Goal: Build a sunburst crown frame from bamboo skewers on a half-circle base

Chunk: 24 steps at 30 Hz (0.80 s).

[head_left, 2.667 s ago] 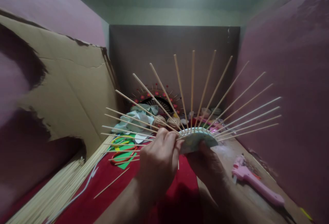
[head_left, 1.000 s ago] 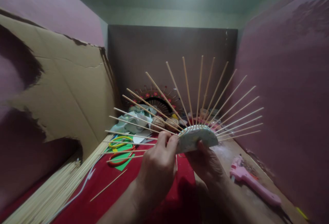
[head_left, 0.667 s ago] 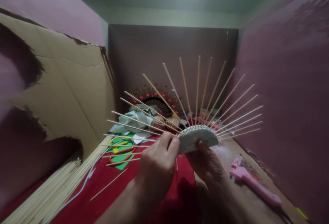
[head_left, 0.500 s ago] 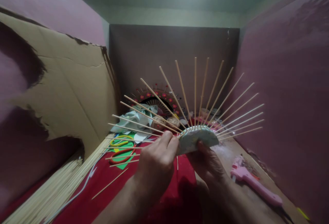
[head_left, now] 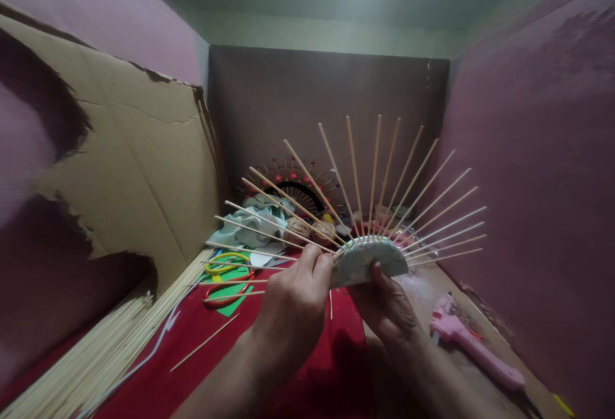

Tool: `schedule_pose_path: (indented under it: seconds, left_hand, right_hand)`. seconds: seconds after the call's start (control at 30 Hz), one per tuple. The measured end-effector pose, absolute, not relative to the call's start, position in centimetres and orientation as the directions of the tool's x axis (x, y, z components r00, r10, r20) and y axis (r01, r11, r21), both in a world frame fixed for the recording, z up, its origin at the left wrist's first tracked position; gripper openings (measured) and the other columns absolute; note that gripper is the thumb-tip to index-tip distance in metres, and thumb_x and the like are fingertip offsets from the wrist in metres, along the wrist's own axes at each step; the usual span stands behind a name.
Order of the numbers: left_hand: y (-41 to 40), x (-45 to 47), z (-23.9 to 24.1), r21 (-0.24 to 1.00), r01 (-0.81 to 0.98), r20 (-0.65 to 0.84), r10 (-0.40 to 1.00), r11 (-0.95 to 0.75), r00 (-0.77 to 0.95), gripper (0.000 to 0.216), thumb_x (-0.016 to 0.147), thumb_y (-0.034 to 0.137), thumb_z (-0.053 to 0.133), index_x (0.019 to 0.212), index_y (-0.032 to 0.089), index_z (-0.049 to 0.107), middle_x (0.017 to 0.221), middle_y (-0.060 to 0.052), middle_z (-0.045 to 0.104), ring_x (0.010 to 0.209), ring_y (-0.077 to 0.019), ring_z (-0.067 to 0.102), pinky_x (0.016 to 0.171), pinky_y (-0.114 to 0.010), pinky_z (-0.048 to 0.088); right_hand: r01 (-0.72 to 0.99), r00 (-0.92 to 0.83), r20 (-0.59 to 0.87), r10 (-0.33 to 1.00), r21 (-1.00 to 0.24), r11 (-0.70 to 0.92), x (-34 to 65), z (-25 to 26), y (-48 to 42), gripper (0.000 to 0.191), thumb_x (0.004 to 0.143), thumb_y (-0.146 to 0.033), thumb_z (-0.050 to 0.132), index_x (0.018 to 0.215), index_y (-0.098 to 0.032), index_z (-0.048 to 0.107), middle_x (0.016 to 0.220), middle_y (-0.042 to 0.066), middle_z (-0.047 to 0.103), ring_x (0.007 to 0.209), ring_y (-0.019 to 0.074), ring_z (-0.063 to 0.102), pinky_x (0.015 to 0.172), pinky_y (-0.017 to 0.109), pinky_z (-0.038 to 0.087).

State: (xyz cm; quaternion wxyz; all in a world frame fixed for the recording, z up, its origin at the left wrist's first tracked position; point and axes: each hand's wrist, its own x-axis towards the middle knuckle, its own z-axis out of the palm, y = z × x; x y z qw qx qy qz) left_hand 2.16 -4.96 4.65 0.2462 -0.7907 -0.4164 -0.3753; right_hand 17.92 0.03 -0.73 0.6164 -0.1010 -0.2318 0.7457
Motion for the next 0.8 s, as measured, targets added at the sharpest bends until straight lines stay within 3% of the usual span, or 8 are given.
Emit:
schedule_pose_path:
  seconds: [0.2,0.43,0.8]
  left_hand:
    - [-4.95,2.43,4.58,-0.052,0.829,0.826,0.443,-0.556,0.348,0.025,0.085,0.005,0.036,0.098,0.016,0.054,0.084,-0.007,0.058,0.069,-0.0198,0.06,0.053,-0.03,0.05]
    - [-4.95,2.48,4.52,-0.062,0.826,0.825,0.437,-0.56,0.359,0.022,0.09,0.01,0.034,0.097,0.016,0.054,0.083,-0.007,0.058,0.069,-0.0201,0.061,0.051,-0.03,0.05]
    - [-5.01,2.26,4.47,-0.146,0.841,0.815,0.418,-0.522,0.401,0.022,0.087,0.006,0.034,0.089,0.016,0.054,0.082,-0.006,0.057,0.063,-0.0179,0.057,0.049,-0.029,0.045]
  right_hand:
    - [-0.884,-0.208,0.12,0.971,-0.448,-0.134,17.79,-0.27,-0.23,0.041,0.052,-0.024,0.086,0.089,-0.024,0.069,0.092,-0.001,0.074,0.096,0.02,0.064,0.102,0.042,0.042]
    - [-0.878,-0.223,0.126,0.967,-0.456,-0.143,17.82,-0.4,-0.21,0.04,0.052,-0.024,0.086,0.089,-0.024,0.07,0.093,-0.001,0.073,0.103,0.0207,0.061,0.104,0.041,0.04]
    - [-0.879,-0.222,0.102,0.97,-0.451,-0.154,17.49,-0.15,-0.5,0.044,0.049,-0.021,0.087,0.089,-0.023,0.069,0.091,-0.001,0.073,0.093,0.017,0.063,0.103,0.038,0.041]
